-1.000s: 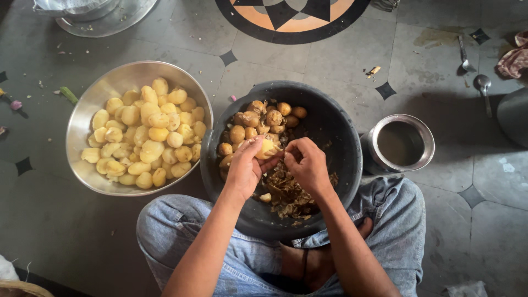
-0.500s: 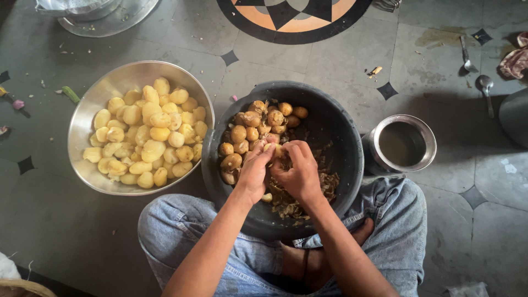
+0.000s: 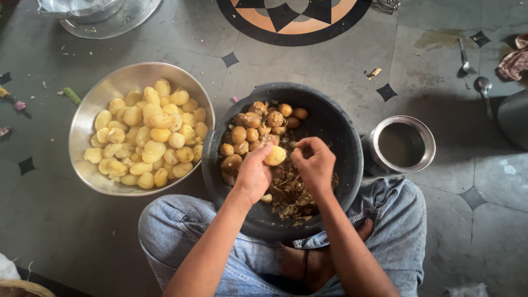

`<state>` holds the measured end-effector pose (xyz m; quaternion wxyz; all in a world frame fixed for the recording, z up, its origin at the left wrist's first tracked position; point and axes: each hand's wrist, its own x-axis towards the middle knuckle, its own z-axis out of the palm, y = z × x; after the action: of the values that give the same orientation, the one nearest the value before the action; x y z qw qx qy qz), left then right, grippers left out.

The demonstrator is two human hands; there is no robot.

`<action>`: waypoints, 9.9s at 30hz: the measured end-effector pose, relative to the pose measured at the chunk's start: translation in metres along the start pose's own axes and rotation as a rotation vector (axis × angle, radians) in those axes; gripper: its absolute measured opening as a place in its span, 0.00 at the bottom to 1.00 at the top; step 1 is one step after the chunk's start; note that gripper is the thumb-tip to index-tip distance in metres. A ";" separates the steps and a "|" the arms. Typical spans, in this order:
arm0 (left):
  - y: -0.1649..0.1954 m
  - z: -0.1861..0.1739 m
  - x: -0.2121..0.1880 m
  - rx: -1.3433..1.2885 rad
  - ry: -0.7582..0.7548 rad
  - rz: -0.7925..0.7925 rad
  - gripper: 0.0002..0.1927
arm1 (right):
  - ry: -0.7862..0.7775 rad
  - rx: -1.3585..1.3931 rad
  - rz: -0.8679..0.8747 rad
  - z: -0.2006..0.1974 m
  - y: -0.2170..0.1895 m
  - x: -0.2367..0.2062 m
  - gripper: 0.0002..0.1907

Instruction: The person sits cross-legged on the floor peeling boiled potatoes by hand, one at a time, dropping the removed skins into a dark basin and placing each peeled potato into a large metal bowl. A metal cup of water sits nearby, and the person occasionally dips a hand into it.

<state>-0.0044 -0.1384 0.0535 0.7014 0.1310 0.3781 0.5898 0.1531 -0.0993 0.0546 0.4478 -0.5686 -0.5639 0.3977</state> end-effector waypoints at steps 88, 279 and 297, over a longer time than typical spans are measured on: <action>0.019 -0.010 0.018 0.318 -0.074 0.155 0.21 | -0.288 -0.102 -0.357 -0.015 -0.017 0.028 0.17; 0.009 -0.008 0.002 0.078 -0.156 0.055 0.13 | -0.230 0.111 0.020 0.005 -0.001 0.008 0.06; -0.003 -0.012 0.007 0.515 -0.100 0.384 0.11 | -0.287 -0.032 -0.500 -0.003 -0.033 0.003 0.09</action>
<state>-0.0100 -0.1357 0.0407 0.5388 0.4019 0.4485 0.5891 0.1464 -0.0981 0.0872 0.4384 -0.3569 -0.7504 0.3424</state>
